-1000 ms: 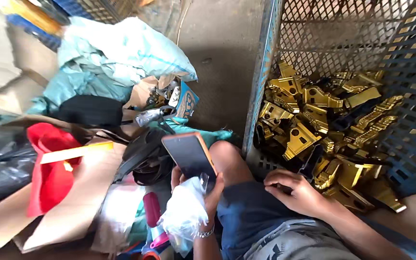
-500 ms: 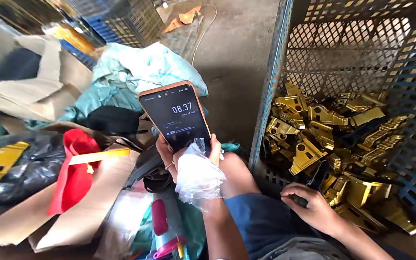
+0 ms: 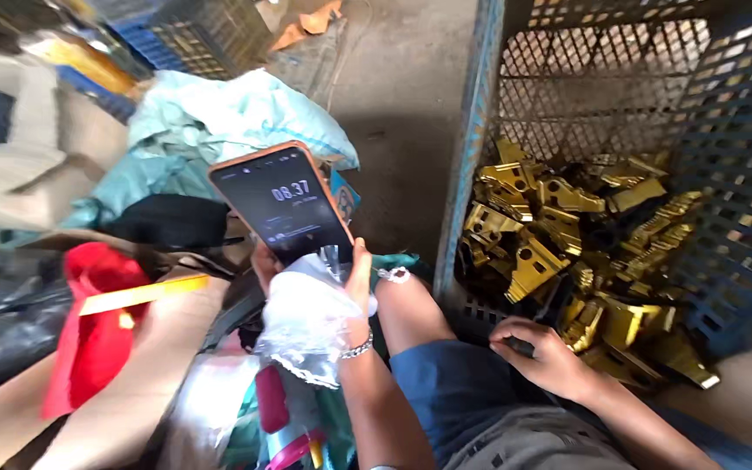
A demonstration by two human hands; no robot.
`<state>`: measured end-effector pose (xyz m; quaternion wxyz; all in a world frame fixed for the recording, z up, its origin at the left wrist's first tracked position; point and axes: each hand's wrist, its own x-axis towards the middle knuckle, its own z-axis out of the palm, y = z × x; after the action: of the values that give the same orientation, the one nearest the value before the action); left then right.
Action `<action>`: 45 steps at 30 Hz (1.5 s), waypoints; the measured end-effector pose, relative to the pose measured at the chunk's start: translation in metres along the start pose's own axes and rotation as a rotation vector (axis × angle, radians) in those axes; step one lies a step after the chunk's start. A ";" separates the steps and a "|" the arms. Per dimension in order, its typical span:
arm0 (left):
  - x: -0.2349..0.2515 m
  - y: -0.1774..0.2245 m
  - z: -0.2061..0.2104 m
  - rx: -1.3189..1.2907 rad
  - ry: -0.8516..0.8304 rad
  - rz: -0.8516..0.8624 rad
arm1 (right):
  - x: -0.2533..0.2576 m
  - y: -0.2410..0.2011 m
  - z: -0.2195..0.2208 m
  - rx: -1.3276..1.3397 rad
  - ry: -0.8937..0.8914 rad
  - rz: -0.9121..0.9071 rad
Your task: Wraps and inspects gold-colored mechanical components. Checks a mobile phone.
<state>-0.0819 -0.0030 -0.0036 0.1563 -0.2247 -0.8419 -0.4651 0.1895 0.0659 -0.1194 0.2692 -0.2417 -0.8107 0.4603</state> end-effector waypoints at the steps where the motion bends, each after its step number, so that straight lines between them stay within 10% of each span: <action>1: -0.003 0.005 -0.001 -0.027 -0.032 -0.003 | 0.000 -0.002 -0.001 0.004 -0.018 0.006; 13: 0.044 0.098 0.002 -0.425 -0.201 0.352 | -0.002 -0.010 -0.003 0.075 -0.092 0.044; 19: 0.051 0.040 0.036 0.018 -0.183 0.489 | 0.019 -0.054 -0.024 0.235 0.023 -0.181; 26: 0.033 0.070 0.028 0.031 -0.184 0.309 | 0.010 -0.048 -0.016 0.241 0.009 -0.208; 36: 0.069 0.050 0.042 -0.413 0.060 0.625 | 0.003 -0.044 -0.014 0.248 0.006 -0.203; 45: 0.046 0.059 0.035 -0.241 -0.011 0.430 | 0.002 -0.041 -0.015 0.223 0.009 -0.180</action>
<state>-0.0914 0.0652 0.0421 0.2193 -0.4181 -0.7140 -0.5171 0.1919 0.0578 -0.0766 0.3384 -0.1386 -0.7718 0.5203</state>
